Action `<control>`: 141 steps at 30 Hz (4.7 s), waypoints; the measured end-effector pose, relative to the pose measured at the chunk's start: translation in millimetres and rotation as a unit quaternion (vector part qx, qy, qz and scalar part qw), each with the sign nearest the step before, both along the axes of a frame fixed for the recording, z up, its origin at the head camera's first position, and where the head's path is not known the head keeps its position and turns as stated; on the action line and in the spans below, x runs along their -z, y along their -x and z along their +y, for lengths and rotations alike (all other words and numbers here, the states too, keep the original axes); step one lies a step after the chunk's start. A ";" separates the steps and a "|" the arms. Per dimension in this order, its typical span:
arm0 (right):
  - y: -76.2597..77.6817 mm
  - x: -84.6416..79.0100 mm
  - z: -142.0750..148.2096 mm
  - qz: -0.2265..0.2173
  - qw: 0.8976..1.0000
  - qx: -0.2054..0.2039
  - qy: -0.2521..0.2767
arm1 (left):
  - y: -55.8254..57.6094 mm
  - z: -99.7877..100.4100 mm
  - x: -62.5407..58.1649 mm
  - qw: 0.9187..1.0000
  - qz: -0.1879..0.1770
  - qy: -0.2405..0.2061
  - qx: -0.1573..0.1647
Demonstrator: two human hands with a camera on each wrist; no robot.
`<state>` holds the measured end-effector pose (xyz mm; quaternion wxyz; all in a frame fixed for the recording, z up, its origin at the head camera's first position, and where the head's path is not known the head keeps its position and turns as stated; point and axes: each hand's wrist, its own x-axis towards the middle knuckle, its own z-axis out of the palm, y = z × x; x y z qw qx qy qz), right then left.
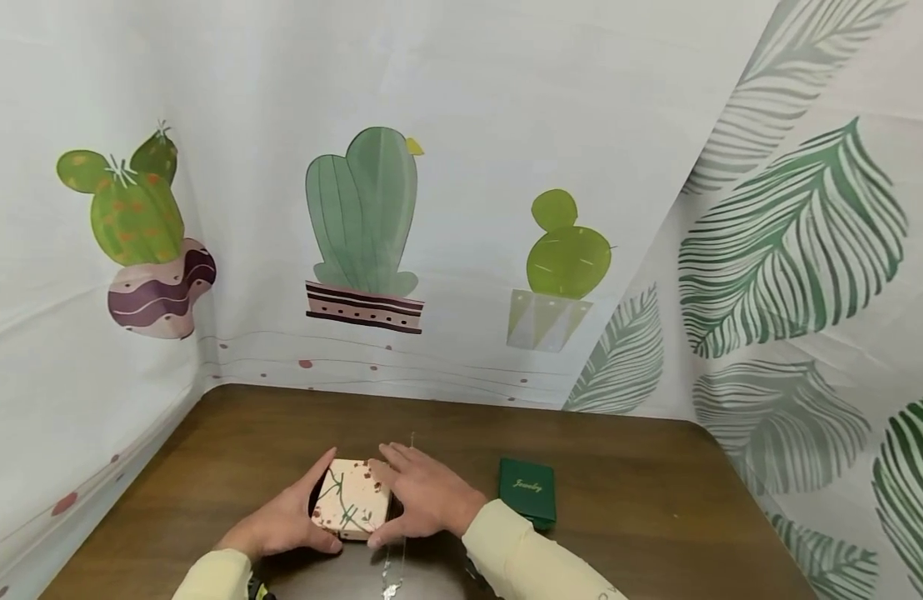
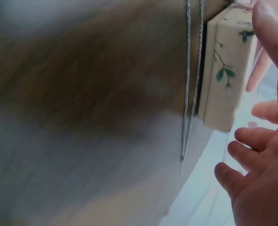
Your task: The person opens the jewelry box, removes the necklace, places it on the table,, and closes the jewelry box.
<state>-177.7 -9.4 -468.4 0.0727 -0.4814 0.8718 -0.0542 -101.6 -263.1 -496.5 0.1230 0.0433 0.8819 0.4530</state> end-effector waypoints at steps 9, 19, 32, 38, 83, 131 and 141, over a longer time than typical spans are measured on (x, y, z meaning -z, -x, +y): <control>2.1 -8.1 23.6 0.017 1.000 0.002 -0.006 | 3.5 4.4 -18.6 0.999 0.022 0.041 0.009; 6.1 -17.8 50.4 0.046 0.999 0.018 -0.009 | 10.5 29.6 -38.2 0.995 0.053 0.083 0.024; 10.4 -28.4 83.1 0.040 0.998 0.045 -0.009 | 21.6 72.7 -51.6 0.992 0.081 0.088 0.048; 11.7 -29.5 95.2 0.029 0.998 0.061 -0.003 | 26.0 87.9 -54.0 0.990 0.089 0.087 0.064; 20.6 -9.1 188.8 -0.037 0.988 0.147 0.025 | 35.2 153.8 -34.8 0.986 0.073 0.085 0.122; 24.8 5.3 186.5 -0.036 0.989 0.120 0.074 | 52.0 214.8 3.5 0.994 0.055 0.031 0.089; 19.5 -6.5 181.0 -0.031 0.992 0.092 0.077 | 51.0 209.3 7.7 0.994 0.054 -0.017 0.094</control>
